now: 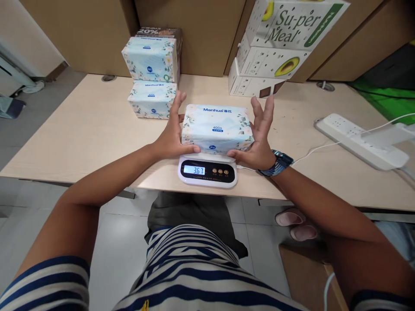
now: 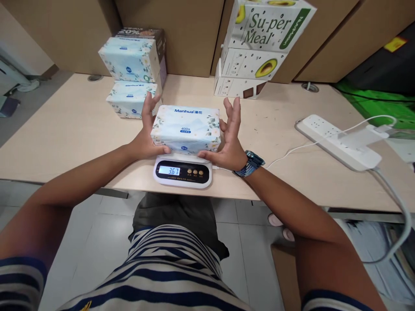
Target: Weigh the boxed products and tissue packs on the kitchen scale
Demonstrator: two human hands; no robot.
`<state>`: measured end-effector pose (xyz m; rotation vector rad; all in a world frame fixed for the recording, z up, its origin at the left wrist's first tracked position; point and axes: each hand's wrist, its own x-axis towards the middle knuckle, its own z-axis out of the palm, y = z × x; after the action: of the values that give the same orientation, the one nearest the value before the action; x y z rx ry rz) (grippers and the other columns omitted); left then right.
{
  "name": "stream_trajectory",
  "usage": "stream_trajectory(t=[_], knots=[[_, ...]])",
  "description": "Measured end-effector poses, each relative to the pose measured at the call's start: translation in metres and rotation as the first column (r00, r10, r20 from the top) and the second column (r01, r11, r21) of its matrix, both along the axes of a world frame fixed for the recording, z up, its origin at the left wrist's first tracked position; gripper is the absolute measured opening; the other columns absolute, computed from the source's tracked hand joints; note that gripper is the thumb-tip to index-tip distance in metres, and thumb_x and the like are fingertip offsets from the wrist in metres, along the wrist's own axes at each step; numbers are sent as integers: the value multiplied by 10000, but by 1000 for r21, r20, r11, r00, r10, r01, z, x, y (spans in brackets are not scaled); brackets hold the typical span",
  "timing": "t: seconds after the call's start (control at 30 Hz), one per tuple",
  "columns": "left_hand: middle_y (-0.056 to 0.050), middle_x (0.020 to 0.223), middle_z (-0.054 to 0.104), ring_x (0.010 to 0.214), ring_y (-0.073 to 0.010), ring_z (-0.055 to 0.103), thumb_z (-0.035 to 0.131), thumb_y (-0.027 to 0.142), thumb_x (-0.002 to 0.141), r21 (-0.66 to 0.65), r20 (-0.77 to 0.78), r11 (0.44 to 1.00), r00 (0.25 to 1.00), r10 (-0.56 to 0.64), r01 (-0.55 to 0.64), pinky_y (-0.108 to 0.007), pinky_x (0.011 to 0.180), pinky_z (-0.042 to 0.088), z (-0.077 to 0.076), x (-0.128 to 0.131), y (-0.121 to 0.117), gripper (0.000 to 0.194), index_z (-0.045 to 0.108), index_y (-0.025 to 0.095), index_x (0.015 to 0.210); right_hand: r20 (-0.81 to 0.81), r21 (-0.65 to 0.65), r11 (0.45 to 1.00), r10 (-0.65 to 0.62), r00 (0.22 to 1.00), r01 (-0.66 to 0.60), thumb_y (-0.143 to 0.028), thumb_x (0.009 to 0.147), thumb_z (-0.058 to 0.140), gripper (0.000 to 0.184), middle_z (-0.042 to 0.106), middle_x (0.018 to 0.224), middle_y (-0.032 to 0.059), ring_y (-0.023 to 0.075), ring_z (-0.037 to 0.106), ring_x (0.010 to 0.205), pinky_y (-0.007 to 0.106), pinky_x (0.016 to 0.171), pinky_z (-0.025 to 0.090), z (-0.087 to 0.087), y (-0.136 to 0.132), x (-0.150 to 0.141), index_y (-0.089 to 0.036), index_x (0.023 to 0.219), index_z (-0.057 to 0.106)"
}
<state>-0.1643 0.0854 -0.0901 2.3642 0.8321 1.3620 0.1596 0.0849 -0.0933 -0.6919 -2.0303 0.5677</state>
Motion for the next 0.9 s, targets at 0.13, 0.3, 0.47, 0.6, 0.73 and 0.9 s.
stream_trajectory(t=[0.13, 0.3, 0.47, 0.6, 0.73, 0.9], knots=[[-128, 1879, 87, 1748, -547, 64, 801, 1041, 471, -9, -10, 1000, 1000, 15, -15, -781, 1354, 228, 0, 1, -3, 1656, -145, 504, 1720, 17, -6, 1000, 13, 1000, -13, -916, 495, 898, 1770, -154, 1907, -27, 373, 5, 1786, 682, 1416, 235, -1, 0, 1, -510, 1658, -372], [-161, 1846, 188, 1738, -521, 172, 873, 972, 486, -56, -15, 998, 1000, -6, 5, -746, 1363, 255, 1, 2, -6, 1696, -161, 471, 1734, 35, -62, 996, 59, 998, -57, -848, 606, 907, 1733, -183, 1902, -19, 310, -48, 1786, 639, 1427, 189, -6, -3, -1, -465, 1634, -434], [-169, 1787, 310, 1672, -471, 380, 866, 928, 602, -186, 27, 978, 995, -94, 97, -702, 1348, 352, -3, 4, -10, 1651, -243, 442, 1723, -13, -159, 980, 123, 992, -123, -826, 671, 891, 1707, -197, 1895, 42, 284, 11, 1786, 602, 1413, 232, -14, -4, -3, -411, 1627, -461], [-166, 1836, 258, 1696, -456, 348, 851, 884, 693, -335, 71, 934, 991, -110, 128, -702, 1368, 336, -2, 4, -16, 1541, -193, 442, 1737, -3, -144, 984, 105, 994, -104, -861, 603, 904, 1721, -201, 1893, 14, 286, -52, 1780, 610, 1421, 199, -10, -3, 3, -437, 1683, -368], [-164, 1821, 307, 1693, -482, 333, 925, 799, 676, -412, 61, 900, 990, -128, 142, -732, 1366, 321, 7, 3, -18, 1449, 25, 427, 1749, 7, -142, 988, 67, 998, -65, -861, 575, 917, 1711, -149, 1906, 3, 312, -47, 1781, 636, 1418, 219, -5, -1, 8, -444, 1725, -279], [-177, 1663, 490, 1569, -475, 492, 954, 759, 670, -356, 23, 923, 989, -144, 142, -709, 1293, 431, 19, 6, -22, 1291, 230, 367, 1664, -12, -130, 987, 96, 995, -97, -807, 609, 940, 1677, 185, 1899, 92, 357, 280, 1746, 627, 1383, 344, -1, -3, 2, -392, 1761, -205]])
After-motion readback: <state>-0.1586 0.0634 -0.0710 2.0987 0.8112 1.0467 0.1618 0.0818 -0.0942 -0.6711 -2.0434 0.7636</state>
